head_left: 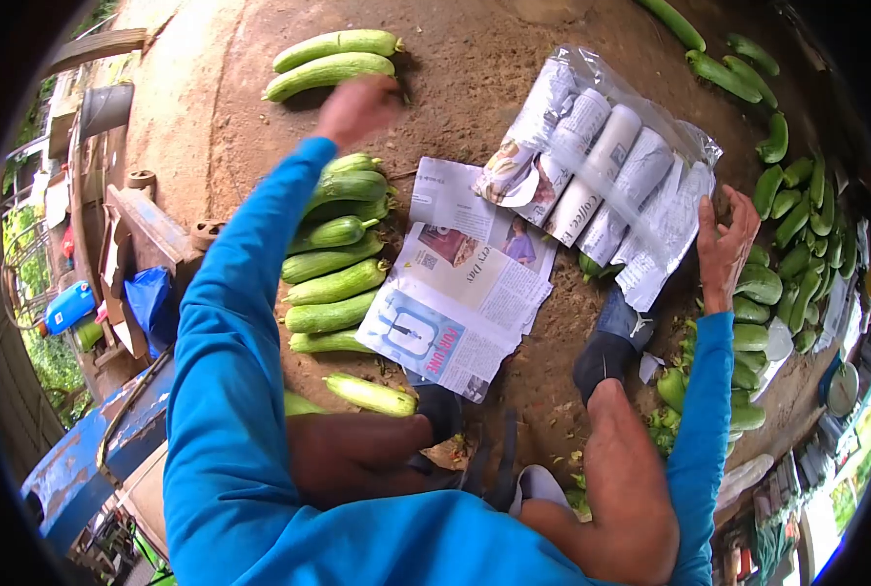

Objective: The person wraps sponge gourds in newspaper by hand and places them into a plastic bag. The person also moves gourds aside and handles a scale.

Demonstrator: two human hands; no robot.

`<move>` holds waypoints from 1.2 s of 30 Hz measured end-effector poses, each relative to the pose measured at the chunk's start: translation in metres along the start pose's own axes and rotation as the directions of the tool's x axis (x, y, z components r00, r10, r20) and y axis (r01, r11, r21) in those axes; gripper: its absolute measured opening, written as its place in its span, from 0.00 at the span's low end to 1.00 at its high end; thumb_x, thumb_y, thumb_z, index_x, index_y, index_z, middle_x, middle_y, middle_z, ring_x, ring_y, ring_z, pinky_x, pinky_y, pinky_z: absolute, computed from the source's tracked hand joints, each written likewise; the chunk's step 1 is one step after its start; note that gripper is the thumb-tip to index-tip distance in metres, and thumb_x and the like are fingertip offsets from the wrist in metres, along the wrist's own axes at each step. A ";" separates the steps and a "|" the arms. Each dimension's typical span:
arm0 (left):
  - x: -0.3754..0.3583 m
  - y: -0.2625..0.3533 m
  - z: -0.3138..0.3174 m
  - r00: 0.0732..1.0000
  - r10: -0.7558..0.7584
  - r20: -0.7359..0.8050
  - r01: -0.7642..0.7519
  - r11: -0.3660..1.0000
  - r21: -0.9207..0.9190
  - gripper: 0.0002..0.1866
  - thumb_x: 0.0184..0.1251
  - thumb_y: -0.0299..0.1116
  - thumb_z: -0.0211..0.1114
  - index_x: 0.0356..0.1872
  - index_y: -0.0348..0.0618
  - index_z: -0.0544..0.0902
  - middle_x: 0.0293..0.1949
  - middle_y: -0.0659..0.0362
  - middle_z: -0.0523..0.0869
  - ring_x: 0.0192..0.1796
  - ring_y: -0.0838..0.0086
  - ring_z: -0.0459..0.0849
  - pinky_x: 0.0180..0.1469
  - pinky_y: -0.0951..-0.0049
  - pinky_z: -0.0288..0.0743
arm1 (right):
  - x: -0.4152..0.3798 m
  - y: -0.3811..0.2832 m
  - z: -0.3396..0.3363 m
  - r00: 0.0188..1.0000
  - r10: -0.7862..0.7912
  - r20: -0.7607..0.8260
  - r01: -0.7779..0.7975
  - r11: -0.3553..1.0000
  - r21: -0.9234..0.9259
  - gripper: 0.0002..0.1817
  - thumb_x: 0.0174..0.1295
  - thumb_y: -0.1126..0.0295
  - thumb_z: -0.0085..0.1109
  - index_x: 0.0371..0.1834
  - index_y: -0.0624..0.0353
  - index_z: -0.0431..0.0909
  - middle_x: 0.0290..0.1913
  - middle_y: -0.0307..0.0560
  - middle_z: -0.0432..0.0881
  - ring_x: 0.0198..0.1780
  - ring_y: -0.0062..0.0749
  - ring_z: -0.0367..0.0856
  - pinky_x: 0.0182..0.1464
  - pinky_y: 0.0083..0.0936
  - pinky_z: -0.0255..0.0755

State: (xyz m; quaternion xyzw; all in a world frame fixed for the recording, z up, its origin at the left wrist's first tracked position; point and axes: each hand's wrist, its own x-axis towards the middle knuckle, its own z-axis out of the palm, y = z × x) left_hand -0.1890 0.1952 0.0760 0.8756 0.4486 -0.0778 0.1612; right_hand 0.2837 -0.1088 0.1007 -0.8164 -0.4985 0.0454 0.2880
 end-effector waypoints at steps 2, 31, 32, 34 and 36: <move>0.004 -0.073 -0.002 0.973 -0.203 -0.109 0.218 0.965 0.144 0.32 0.69 0.52 0.64 0.68 0.45 0.75 0.59 0.44 0.84 0.57 0.51 0.84 0.61 0.49 0.78 | -0.009 -0.026 -0.003 0.997 0.001 0.080 -0.006 0.998 0.055 0.24 0.66 0.56 0.70 0.61 0.56 0.79 0.63 0.53 0.74 0.67 0.49 0.71 0.68 0.44 0.69; -0.102 -0.046 -0.050 0.998 -0.039 -0.056 0.038 0.999 -0.007 0.33 0.53 0.58 0.74 0.49 0.41 0.80 0.41 0.46 0.87 0.45 0.52 0.87 0.47 0.52 0.80 | -0.298 -0.230 0.092 0.424 -0.323 0.846 0.185 0.945 0.269 0.42 0.56 0.41 0.67 0.67 0.60 0.71 0.72 0.60 0.64 0.66 0.61 0.68 0.58 0.61 0.67; -0.104 -0.076 -0.039 0.999 -0.022 0.030 0.024 0.999 -0.046 0.38 0.58 0.66 0.69 0.57 0.42 0.80 0.47 0.48 0.89 0.49 0.54 0.89 0.50 0.52 0.83 | -0.307 -0.227 0.099 0.442 -0.328 0.835 0.192 0.944 0.269 0.42 0.56 0.41 0.67 0.67 0.60 0.71 0.72 0.60 0.64 0.66 0.61 0.68 0.58 0.61 0.67; -0.149 0.040 -0.079 0.985 -0.143 0.098 0.170 0.907 -0.387 0.29 0.58 0.53 0.73 0.49 0.38 0.82 0.38 0.49 0.89 0.42 0.64 0.88 0.45 0.59 0.79 | -0.332 -0.224 0.108 0.555 -0.324 0.766 0.225 0.945 0.237 0.39 0.58 0.44 0.66 0.68 0.59 0.72 0.73 0.60 0.64 0.68 0.62 0.66 0.60 0.60 0.67; -0.149 0.013 -0.040 0.994 0.036 0.101 -0.005 0.955 -0.296 0.43 0.59 0.58 0.74 0.69 0.37 0.76 0.51 0.44 0.90 0.50 0.59 0.91 0.56 0.57 0.87 | -0.329 -0.220 0.110 0.557 -0.324 0.765 0.218 0.945 0.242 0.37 0.60 0.46 0.65 0.68 0.57 0.72 0.74 0.59 0.64 0.70 0.62 0.66 0.61 0.60 0.66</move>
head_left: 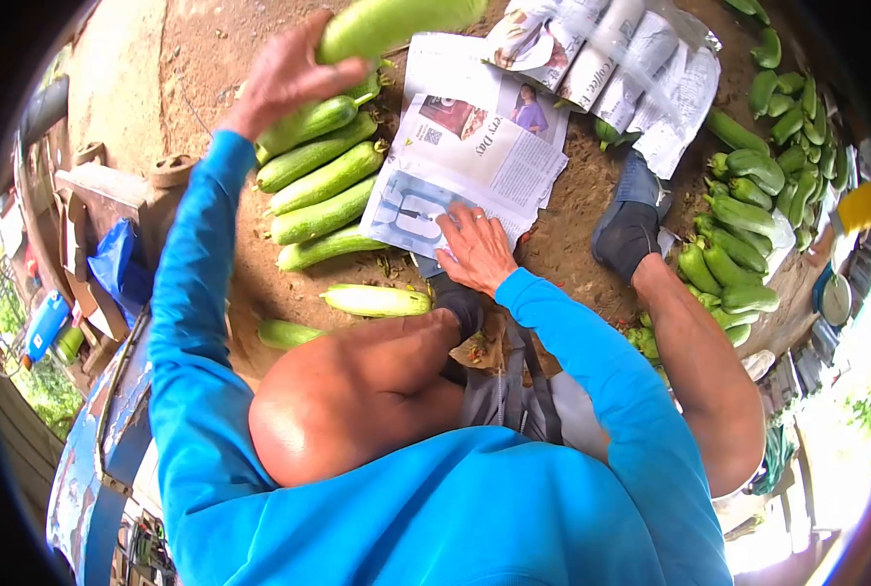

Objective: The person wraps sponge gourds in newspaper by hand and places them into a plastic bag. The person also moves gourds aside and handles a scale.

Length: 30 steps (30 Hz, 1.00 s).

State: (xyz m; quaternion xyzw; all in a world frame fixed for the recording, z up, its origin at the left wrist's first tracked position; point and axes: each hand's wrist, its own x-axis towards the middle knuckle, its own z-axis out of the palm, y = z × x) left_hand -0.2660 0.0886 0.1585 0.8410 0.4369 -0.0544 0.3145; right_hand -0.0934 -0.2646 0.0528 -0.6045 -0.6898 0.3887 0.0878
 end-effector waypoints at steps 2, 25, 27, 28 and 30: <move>-0.019 0.021 0.031 0.998 0.057 -0.039 -0.063 0.982 -0.177 0.36 0.55 0.62 0.70 0.50 0.37 0.82 0.33 0.48 0.89 0.34 0.59 0.89 0.40 0.54 0.84 | -0.009 -0.003 0.001 1.000 -0.022 0.022 0.022 1.000 -0.020 0.38 0.59 0.46 0.66 0.68 0.56 0.73 0.73 0.59 0.66 0.71 0.60 0.65 0.62 0.60 0.66; -0.016 0.097 0.170 0.709 0.233 0.665 -0.263 0.963 -0.058 0.39 0.55 0.62 0.71 0.58 0.38 0.81 0.48 0.37 0.87 0.53 0.42 0.86 0.54 0.48 0.77 | 0.010 -0.042 0.034 0.988 0.101 -0.114 -0.124 0.968 -0.217 0.32 0.57 0.50 0.67 0.62 0.52 0.73 0.65 0.52 0.69 0.68 0.63 0.67 0.50 0.60 0.68; -0.013 0.098 0.172 0.694 0.203 0.691 -0.317 0.948 0.040 0.39 0.60 0.64 0.69 0.60 0.39 0.80 0.55 0.39 0.85 0.60 0.43 0.83 0.58 0.48 0.75 | 0.010 -0.032 0.033 0.987 0.060 -0.151 -0.094 0.968 -0.231 0.30 0.58 0.50 0.67 0.61 0.52 0.73 0.64 0.51 0.69 0.68 0.63 0.68 0.49 0.59 0.68; -0.016 0.092 0.175 0.688 0.205 0.696 -0.322 0.946 0.039 0.39 0.60 0.64 0.69 0.60 0.39 0.80 0.55 0.39 0.85 0.60 0.43 0.83 0.58 0.48 0.75 | 0.007 -0.031 0.030 0.984 0.003 -0.178 -0.050 0.966 -0.255 0.29 0.59 0.51 0.66 0.60 0.52 0.73 0.63 0.50 0.69 0.67 0.62 0.69 0.48 0.59 0.68; -0.025 0.076 0.176 0.859 0.384 0.340 -0.435 0.896 0.086 0.33 0.67 0.61 0.65 0.57 0.40 0.80 0.58 0.42 0.83 0.62 0.43 0.80 0.59 0.47 0.74 | 0.001 -0.027 0.021 0.995 0.024 -0.098 -0.046 0.973 -0.228 0.29 0.59 0.52 0.66 0.60 0.54 0.74 0.66 0.50 0.70 0.68 0.62 0.69 0.52 0.59 0.72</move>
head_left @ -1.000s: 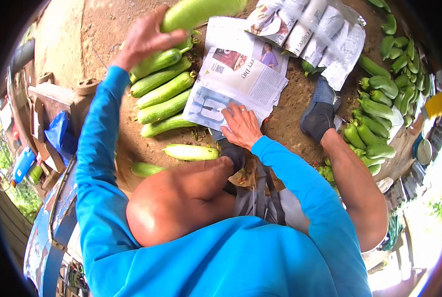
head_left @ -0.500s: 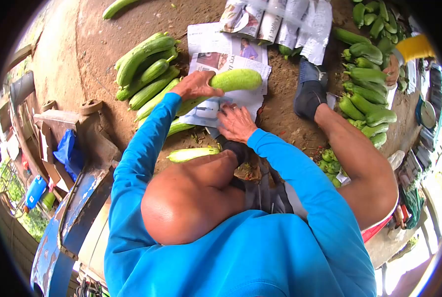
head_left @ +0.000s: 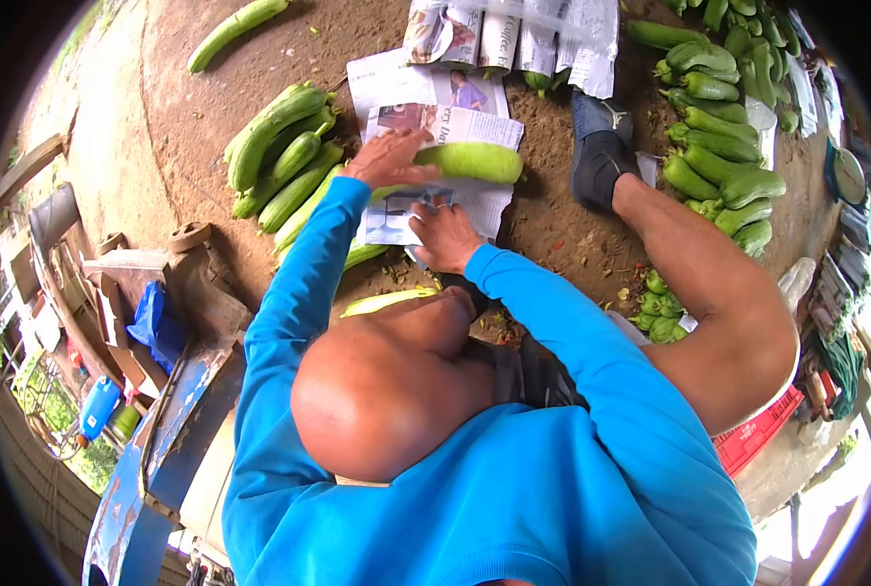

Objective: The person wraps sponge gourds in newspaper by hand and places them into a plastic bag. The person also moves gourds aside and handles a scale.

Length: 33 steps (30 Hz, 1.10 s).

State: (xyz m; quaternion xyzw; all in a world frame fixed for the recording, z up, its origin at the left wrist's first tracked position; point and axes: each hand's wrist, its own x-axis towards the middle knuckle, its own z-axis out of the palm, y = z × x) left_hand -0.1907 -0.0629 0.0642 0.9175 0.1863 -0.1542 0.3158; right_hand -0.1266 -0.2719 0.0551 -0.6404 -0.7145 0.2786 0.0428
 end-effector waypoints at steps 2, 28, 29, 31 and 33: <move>-0.023 0.012 -0.015 0.992 -0.025 -0.122 0.028 0.999 0.019 0.23 0.72 0.51 0.64 0.55 0.42 0.81 0.55 0.45 0.83 0.59 0.47 0.81 0.58 0.50 0.75 | -0.007 0.012 -0.008 0.996 -0.075 0.041 0.066 0.981 0.182 0.30 0.59 0.51 0.66 0.60 0.58 0.75 0.67 0.50 0.72 0.70 0.62 0.69 0.60 0.54 0.74; -0.117 -0.008 0.009 0.985 0.009 -0.173 -0.017 0.999 -0.043 0.06 0.74 0.31 0.57 0.40 0.38 0.72 0.38 0.44 0.80 0.45 0.46 0.79 0.49 0.48 0.73 | -0.006 0.034 -0.033 0.987 0.005 -0.160 0.072 0.878 0.473 0.16 0.68 0.55 0.59 0.44 0.57 0.84 0.43 0.54 0.84 0.45 0.58 0.85 0.48 0.52 0.81; -0.117 -0.007 0.005 0.993 -0.016 -0.113 0.008 0.997 -0.071 0.07 0.74 0.31 0.57 0.40 0.38 0.72 0.37 0.44 0.80 0.44 0.45 0.79 0.49 0.48 0.73 | -0.004 0.033 -0.035 0.978 0.037 -0.206 0.075 0.857 0.511 0.14 0.69 0.58 0.57 0.39 0.58 0.84 0.37 0.55 0.85 0.41 0.59 0.86 0.46 0.52 0.81; -0.117 -0.007 0.002 0.998 -0.039 -0.054 0.034 0.995 -0.097 0.07 0.73 0.31 0.57 0.40 0.38 0.72 0.37 0.44 0.80 0.43 0.45 0.79 0.48 0.49 0.73 | -0.001 0.036 -0.039 0.989 0.035 -0.142 0.042 0.860 0.509 0.14 0.69 0.59 0.57 0.38 0.58 0.83 0.38 0.55 0.85 0.42 0.59 0.86 0.46 0.52 0.81; -0.118 -0.005 -0.001 0.995 0.061 -0.080 -0.065 0.996 -0.057 0.06 0.73 0.30 0.58 0.40 0.38 0.72 0.34 0.44 0.79 0.41 0.45 0.80 0.46 0.49 0.74 | 0.000 0.041 -0.038 0.996 0.040 -0.079 0.005 0.864 0.504 0.13 0.68 0.60 0.57 0.37 0.59 0.83 0.38 0.55 0.86 0.42 0.58 0.86 0.46 0.52 0.81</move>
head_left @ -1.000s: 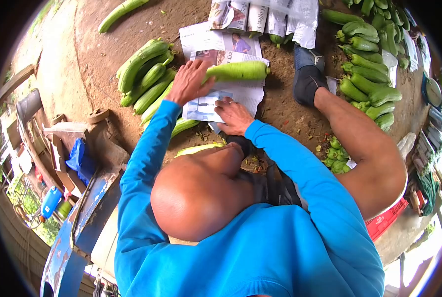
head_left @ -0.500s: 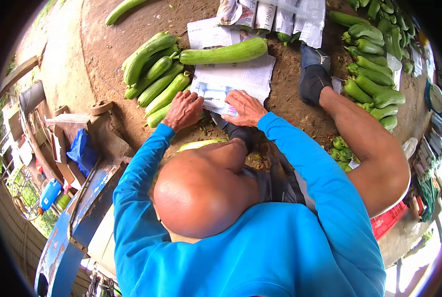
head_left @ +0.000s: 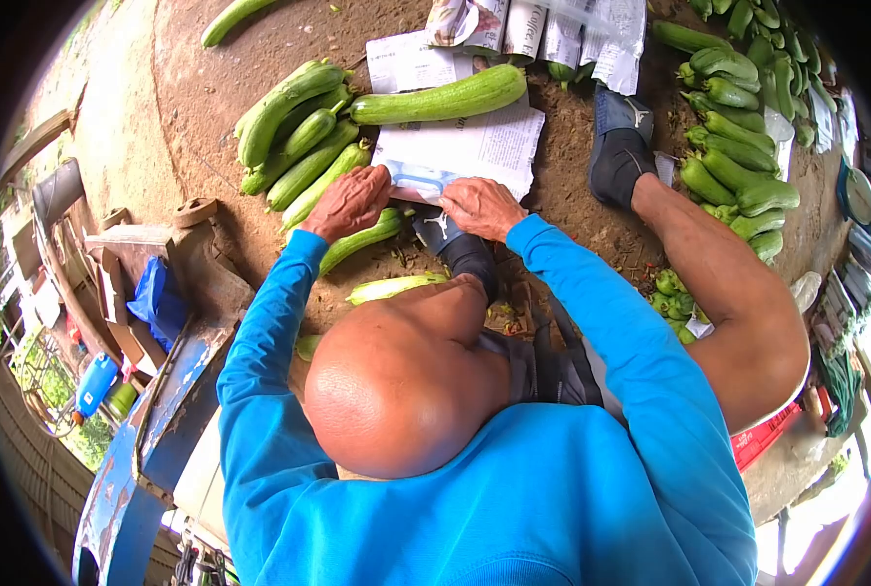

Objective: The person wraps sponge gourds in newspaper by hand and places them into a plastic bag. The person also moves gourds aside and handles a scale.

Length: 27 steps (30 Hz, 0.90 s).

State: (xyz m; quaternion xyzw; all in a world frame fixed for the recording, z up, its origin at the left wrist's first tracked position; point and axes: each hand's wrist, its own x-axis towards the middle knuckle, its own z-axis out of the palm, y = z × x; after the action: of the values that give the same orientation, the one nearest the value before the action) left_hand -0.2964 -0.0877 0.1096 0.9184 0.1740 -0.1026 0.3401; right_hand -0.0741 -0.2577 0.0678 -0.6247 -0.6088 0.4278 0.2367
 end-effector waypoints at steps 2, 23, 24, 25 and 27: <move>0.001 0.004 -0.003 1.000 0.021 -0.004 -0.021 0.999 -0.025 0.06 0.72 0.29 0.58 0.40 0.38 0.72 0.34 0.45 0.79 0.40 0.45 0.80 0.45 0.49 0.74 | -0.001 0.010 0.005 0.996 -0.079 -0.029 0.079 0.997 -0.008 0.13 0.67 0.61 0.57 0.37 0.60 0.83 0.39 0.56 0.86 0.43 0.59 0.86 0.47 0.52 0.81; 0.127 -0.044 -0.011 0.995 -0.101 -0.016 0.099 0.910 0.403 0.31 0.57 0.50 0.72 0.57 0.42 0.77 0.49 0.48 0.84 0.57 0.52 0.80 0.59 0.52 0.71 | -0.034 0.010 0.007 0.994 -0.098 -0.052 0.076 0.942 -0.327 0.08 0.61 0.70 0.62 0.43 0.56 0.80 0.50 0.46 0.78 0.54 0.46 0.80 0.43 0.42 0.83; 0.127 -0.040 -0.012 0.996 -0.082 -0.021 0.084 0.919 0.385 0.31 0.53 0.48 0.72 0.55 0.40 0.78 0.48 0.48 0.84 0.56 0.52 0.80 0.58 0.53 0.72 | -0.034 0.009 0.004 0.989 -0.122 -0.080 0.087 0.934 -0.347 0.07 0.62 0.70 0.63 0.41 0.57 0.79 0.47 0.47 0.77 0.51 0.46 0.78 0.44 0.42 0.81; 0.124 -0.035 -0.011 0.997 -0.077 -0.019 0.078 0.919 0.386 0.31 0.53 0.48 0.72 0.55 0.40 0.78 0.48 0.48 0.84 0.56 0.52 0.80 0.58 0.53 0.72 | -0.034 0.008 0.002 0.983 -0.147 -0.108 0.098 0.925 -0.367 0.06 0.62 0.69 0.63 0.38 0.57 0.77 0.44 0.48 0.75 0.49 0.46 0.77 0.45 0.41 0.78; 0.115 -0.018 -0.007 0.993 -0.051 -0.104 0.083 0.940 0.331 0.31 0.51 0.49 0.72 0.54 0.41 0.79 0.48 0.49 0.84 0.55 0.53 0.80 0.57 0.53 0.73 | -0.033 0.006 -0.003 0.988 -0.123 -0.092 0.075 0.909 -0.410 0.07 0.61 0.69 0.64 0.40 0.56 0.79 0.50 0.47 0.75 0.54 0.45 0.75 0.50 0.42 0.77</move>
State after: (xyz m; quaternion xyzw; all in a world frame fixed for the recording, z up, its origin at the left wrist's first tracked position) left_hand -0.1973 -0.0413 0.0690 0.9602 0.2009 -0.0987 0.1671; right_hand -0.0642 -0.2900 0.0727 -0.6523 -0.7004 0.2427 0.1586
